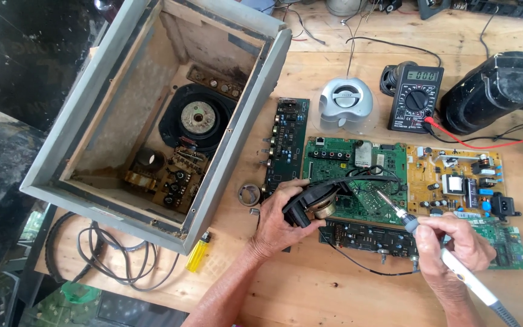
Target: Soldering components and wires on circuit boards and inspecting a speaker.
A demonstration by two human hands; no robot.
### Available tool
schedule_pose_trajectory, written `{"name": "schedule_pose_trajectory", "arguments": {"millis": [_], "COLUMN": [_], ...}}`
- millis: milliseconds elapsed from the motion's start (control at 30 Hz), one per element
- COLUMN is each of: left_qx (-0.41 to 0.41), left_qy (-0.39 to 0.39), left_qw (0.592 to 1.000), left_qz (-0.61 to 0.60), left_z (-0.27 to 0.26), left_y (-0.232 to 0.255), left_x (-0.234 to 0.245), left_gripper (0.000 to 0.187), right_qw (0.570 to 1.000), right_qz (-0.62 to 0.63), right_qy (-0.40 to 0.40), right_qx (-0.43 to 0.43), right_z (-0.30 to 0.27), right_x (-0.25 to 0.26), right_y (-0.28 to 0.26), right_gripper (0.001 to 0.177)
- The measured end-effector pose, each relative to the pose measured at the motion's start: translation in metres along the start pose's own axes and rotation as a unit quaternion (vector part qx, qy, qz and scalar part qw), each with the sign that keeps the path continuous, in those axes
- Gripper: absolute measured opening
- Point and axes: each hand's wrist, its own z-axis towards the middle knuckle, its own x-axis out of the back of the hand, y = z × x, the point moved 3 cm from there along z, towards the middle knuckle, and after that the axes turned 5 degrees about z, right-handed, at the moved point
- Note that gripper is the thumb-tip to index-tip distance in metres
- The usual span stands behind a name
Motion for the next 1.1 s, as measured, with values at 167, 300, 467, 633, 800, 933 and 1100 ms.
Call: {"name": "schedule_pose_trajectory", "arguments": {"millis": [167, 300, 467, 633, 800, 933, 1100], "left_qx": [-0.004, -0.01, -0.014, -0.06, -0.068, -0.076, -0.013], "left_qy": [0.005, 0.02, 0.01, 0.058, 0.036, 0.124, 0.285], "left_qw": [1.0, 0.999, 0.998, 0.996, 0.996, 0.961, 0.855], "left_qz": [-0.015, -0.031, -0.056, -0.02, 0.054, 0.236, 0.434], "left_z": [0.001, 0.003, 0.004, 0.005, -0.04, -0.118, -0.171], "left_y": [0.004, 0.009, 0.015, 0.037, 0.073, 0.071, 0.054], "left_x": [0.002, 0.007, 0.012, 0.027, 0.065, 0.106, 0.184], "left_gripper": [0.073, 0.073, 0.087, 0.086, 0.075, 0.051, 0.036], "right_qw": [1.0, 1.0, 1.0, 1.0, 0.999, 0.999, 0.995], "right_qz": [-0.002, -0.001, 0.01, -0.009, -0.04, -0.035, 0.006], "right_qy": [-0.014, -0.015, -0.003, -0.025, -0.022, -0.031, -0.056], "right_qx": [-0.006, -0.006, 0.022, 0.008, -0.014, -0.027, -0.082], "right_z": [0.006, 0.003, -0.004, -0.002, -0.012, -0.009, -0.021], "right_x": [-0.002, -0.002, -0.001, 0.001, 0.006, 0.005, 0.007], "right_y": [-0.009, -0.008, 0.01, 0.0, 0.006, 0.006, 0.019], "right_gripper": [0.016, 0.017, 0.019, 0.022, 0.021, 0.012, 0.024]}}
